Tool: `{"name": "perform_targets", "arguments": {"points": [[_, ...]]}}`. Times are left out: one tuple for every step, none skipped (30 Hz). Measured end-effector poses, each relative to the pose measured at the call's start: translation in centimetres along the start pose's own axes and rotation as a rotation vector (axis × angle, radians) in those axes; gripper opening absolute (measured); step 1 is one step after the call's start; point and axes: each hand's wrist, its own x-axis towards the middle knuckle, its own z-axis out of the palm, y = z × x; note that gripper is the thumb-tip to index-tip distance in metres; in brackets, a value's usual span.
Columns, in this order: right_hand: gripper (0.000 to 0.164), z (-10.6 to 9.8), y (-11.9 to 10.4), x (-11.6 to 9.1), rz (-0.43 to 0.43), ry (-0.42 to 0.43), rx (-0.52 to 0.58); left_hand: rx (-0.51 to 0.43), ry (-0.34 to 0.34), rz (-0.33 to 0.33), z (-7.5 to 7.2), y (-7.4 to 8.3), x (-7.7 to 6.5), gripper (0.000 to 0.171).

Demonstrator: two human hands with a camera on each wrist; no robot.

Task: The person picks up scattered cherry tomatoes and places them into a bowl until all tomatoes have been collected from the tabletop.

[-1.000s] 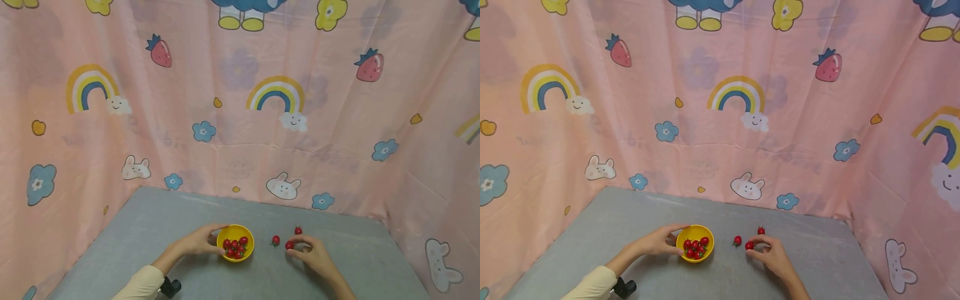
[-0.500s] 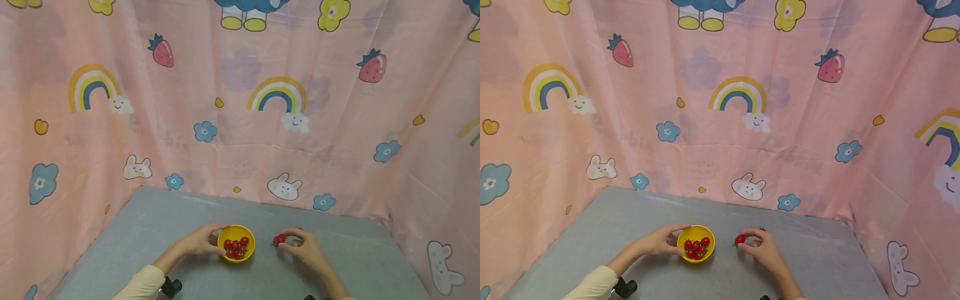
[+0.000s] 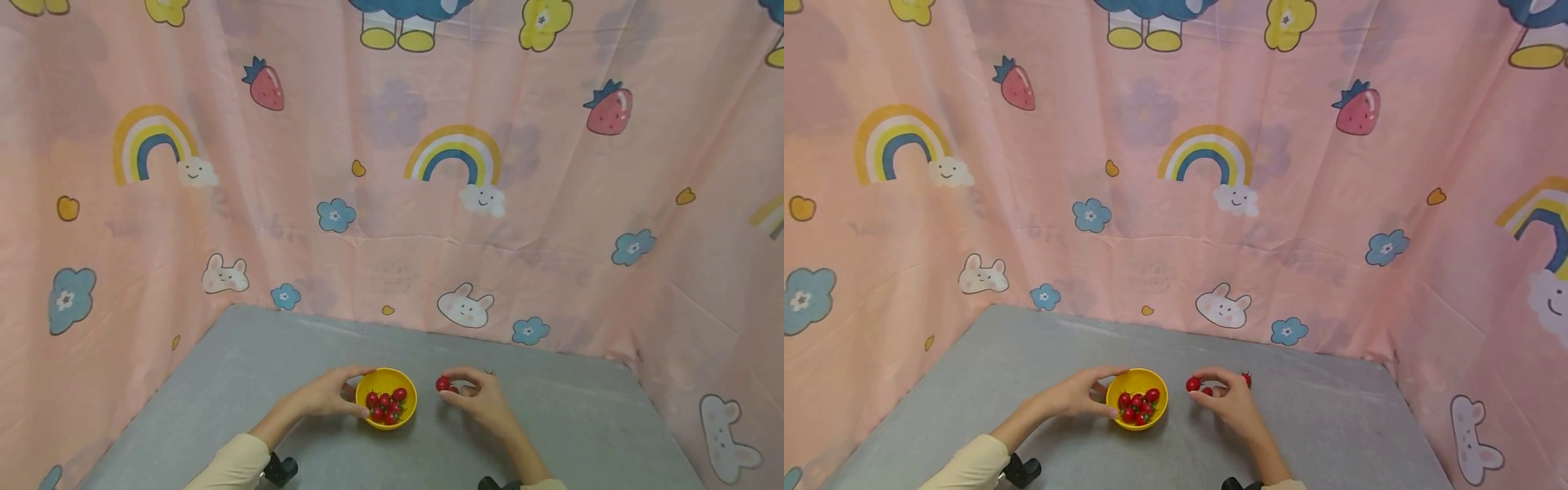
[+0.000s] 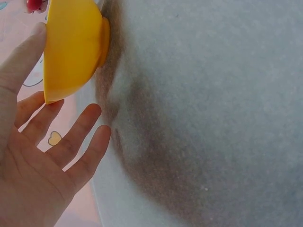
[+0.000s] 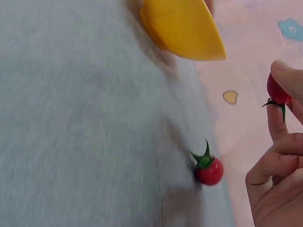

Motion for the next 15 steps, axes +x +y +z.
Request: {"name": "perform_targets", "arguments": {"points": [[0.035, 0.2, -0.1, 0.0, 0.0, -0.004, 0.012, 0.001, 0.001, -0.001, 0.0, 0.0, 0.0, 0.075], [0.035, 0.3, -0.3, 0.1, 0.0, -0.008, 0.023, 0.002, 0.001, -0.001, 0.0, 0.0, 0.0, 0.075], [0.035, 0.5, -0.4, 0.2, -0.001, -0.012, 0.037, 0.002, 0.002, -0.002, 0.0, 0.0, 0.0, 0.075], [0.034, 0.6, -0.4, 0.2, -0.001, -0.018, 0.052, 0.0, 0.002, -0.002, 0.0, 0.0, 0.0, 0.075], [0.034, 0.8, -0.5, 0.3, 0.001, -0.023, 0.066, 0.001, 0.002, -0.001, 0.0, 0.0, -0.1, 0.075], [0.034, 0.9, -0.5, 0.4, 0.002, -0.028, 0.078, 0.001, 0.002, -0.002, 0.0, 0.0, -0.1, 0.074], [0.034, 1.1, -0.5, 0.5, 0.001, -0.032, 0.083, 0.001, 0.002, -0.002, 0.0, 0.0, -0.1, 0.074], [0.034, 1.2, -0.5, 0.6, 0.0, -0.037, 0.087, 0.001, 0.002, -0.004, 0.1, 0.0, -0.1, 0.074], [0.034, 1.4, -0.5, 0.7, -0.002, -0.042, 0.09, 0.002, 0.001, -0.005, 0.1, 0.0, -0.1, 0.074], [0.034, 1.6, -0.5, 0.8, -0.004, -0.044, 0.087, 0.004, 0.001, -0.006, 0.1, 0.0, -0.1, 0.074], [0.035, 1.7, -0.6, 0.8, -0.006, -0.044, 0.082, 0.004, 0.001, -0.007, 0.1, 0.0, -0.1, 0.074], [0.034, 1.9, -0.6, 0.9, -0.009, -0.044, 0.079, 0.003, 0.001, -0.009, 0.1, 0.1, -0.1, 0.074], [0.034, 2.1, -0.6, 0.9, -0.007, -0.042, 0.073, 0.003, 0.001, -0.009, 0.1, 0.1, -0.1, 0.074], [0.035, 2.2, -0.6, 1.0, -0.012, -0.041, 0.07, 0.001, 0.002, -0.01, 0.1, 0.1, -0.1, 0.074], [0.034, 2.4, -0.6, 1.0, -0.016, -0.037, 0.065, -0.002, 0.002, -0.01, 0.1, 0.1, -0.1, 0.074]]}}
